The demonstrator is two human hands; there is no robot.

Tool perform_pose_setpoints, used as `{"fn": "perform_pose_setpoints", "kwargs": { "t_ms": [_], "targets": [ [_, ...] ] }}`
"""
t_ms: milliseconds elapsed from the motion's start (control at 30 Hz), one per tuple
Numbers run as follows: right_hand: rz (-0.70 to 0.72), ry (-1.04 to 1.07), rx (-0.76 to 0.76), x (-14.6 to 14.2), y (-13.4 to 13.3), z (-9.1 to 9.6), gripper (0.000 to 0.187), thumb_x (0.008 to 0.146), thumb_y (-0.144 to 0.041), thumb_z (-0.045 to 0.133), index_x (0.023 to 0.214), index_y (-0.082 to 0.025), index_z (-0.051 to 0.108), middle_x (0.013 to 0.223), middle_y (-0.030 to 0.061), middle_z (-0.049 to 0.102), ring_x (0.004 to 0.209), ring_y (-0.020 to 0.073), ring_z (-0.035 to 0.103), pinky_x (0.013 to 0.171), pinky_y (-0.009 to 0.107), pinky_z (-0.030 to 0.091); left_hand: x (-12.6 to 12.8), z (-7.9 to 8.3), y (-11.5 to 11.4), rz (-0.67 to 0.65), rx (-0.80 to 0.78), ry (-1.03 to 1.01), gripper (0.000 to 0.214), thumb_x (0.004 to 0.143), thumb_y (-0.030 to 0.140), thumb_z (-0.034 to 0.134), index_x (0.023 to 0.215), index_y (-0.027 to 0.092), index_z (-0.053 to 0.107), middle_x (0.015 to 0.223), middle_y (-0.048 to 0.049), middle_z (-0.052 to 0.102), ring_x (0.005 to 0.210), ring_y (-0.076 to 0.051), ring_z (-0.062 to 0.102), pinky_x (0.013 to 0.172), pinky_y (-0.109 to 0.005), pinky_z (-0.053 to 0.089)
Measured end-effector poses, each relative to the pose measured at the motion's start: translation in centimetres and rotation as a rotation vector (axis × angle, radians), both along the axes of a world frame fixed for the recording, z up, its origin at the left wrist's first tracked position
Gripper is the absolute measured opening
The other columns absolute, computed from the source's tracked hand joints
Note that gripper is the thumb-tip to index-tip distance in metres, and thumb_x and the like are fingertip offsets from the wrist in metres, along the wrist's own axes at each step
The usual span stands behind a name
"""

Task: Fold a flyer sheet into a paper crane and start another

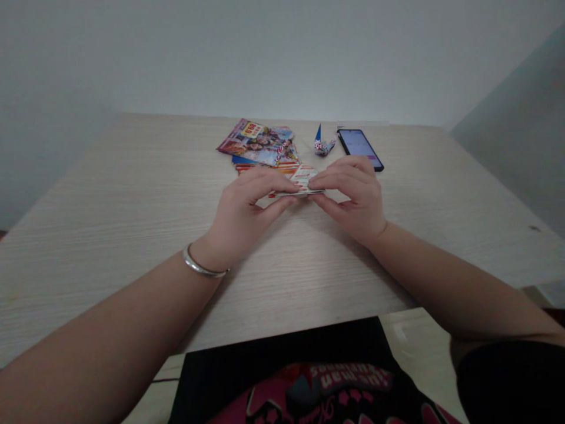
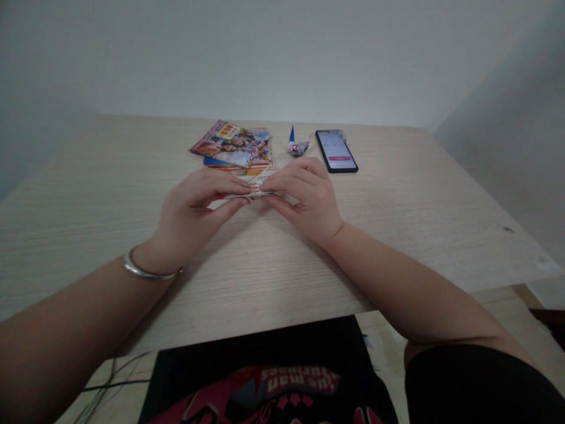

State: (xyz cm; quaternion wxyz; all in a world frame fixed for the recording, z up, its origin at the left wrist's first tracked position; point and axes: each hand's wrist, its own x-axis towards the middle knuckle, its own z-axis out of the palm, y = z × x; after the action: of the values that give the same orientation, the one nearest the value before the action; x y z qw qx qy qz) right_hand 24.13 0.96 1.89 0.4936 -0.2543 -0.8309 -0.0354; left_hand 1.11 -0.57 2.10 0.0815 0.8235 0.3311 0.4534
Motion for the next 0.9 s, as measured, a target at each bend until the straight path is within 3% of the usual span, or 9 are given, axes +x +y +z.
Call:
{"fn": "perform_pose_setpoints", "kwargs": {
  "t_ms": [100, 233, 367, 667, 900],
  "targets": [
    [0.001, 0.013, 0.045, -0.05, 0.07, -0.13, 0.008, 0.094, -0.029, 0.074, 0.1, -0.032, 0.078, 0.097, -0.0002, 0.082, 0.095, 0.0234, 0.073, 0.09, 0.048, 0.058, 0.02, 0.03, -0.04, 0.042, -0.029, 0.002, 0.01, 0.1, 0.032, 0.066, 0.099, 0.028, 0.075, 0.099, -0.002, 0.08, 0.094, -0.02, 0.073, 0.09, -0.042, 0.059],
    [-0.037, -0.009, -0.109, 0.02, 0.25, -0.45, 0.013, 0.092, -0.04, 0.075, 0.102, -0.032, 0.077, 0.102, 0.001, 0.081, 0.109, 0.0269, 0.071, 0.105, 0.052, 0.053, 0.01, -0.15, 0.04, 0.072, -0.04, 0.016, 0.014, 0.101, 0.036, 0.064, 0.096, 0.029, 0.074, 0.096, -0.0024, 0.079, 0.089, -0.02, 0.072, 0.085, -0.042, 0.059],
    [0.014, 0.009, -0.233, 0.05, 0.31, -0.59, 0.013, 0.092, -0.039, 0.074, 0.102, -0.032, 0.076, 0.106, 0.0021, 0.081, 0.115, 0.0278, 0.07, 0.11, 0.053, 0.05, -0.05, -0.4, 0.21, 0.059, -0.013, 0.033, 0.017, 0.102, 0.039, 0.063, 0.096, 0.028, 0.074, 0.093, -0.0021, 0.078, 0.088, -0.019, 0.071, 0.083, -0.039, 0.057],
    [-0.012, -0.029, -0.202, -0.27, 0.13, -0.35, 0.011, 0.094, -0.043, 0.071, 0.097, -0.035, 0.078, 0.101, 0.0004, 0.08, 0.108, 0.0261, 0.07, 0.107, 0.051, 0.052, -0.16, -0.32, 0.15, 0.028, 0.057, 0.056, 0.008, 0.098, 0.027, 0.066, 0.094, 0.026, 0.073, 0.092, -0.0014, 0.078, 0.086, -0.019, 0.07, 0.082, -0.037, 0.056],
    [0.024, 0.033, -0.17, -0.23, -0.18, -0.49, 0.011, 0.092, -0.039, 0.076, 0.101, -0.032, 0.078, 0.098, 0.0011, 0.079, 0.106, 0.025, 0.071, 0.1, 0.046, 0.056, -0.27, -0.28, 0.13, 0.083, 0.039, 0.085, 0.013, 0.1, 0.032, 0.065, 0.093, 0.026, 0.072, 0.09, -0.0015, 0.076, 0.088, -0.019, 0.069, 0.082, -0.037, 0.055]
  ]
}}
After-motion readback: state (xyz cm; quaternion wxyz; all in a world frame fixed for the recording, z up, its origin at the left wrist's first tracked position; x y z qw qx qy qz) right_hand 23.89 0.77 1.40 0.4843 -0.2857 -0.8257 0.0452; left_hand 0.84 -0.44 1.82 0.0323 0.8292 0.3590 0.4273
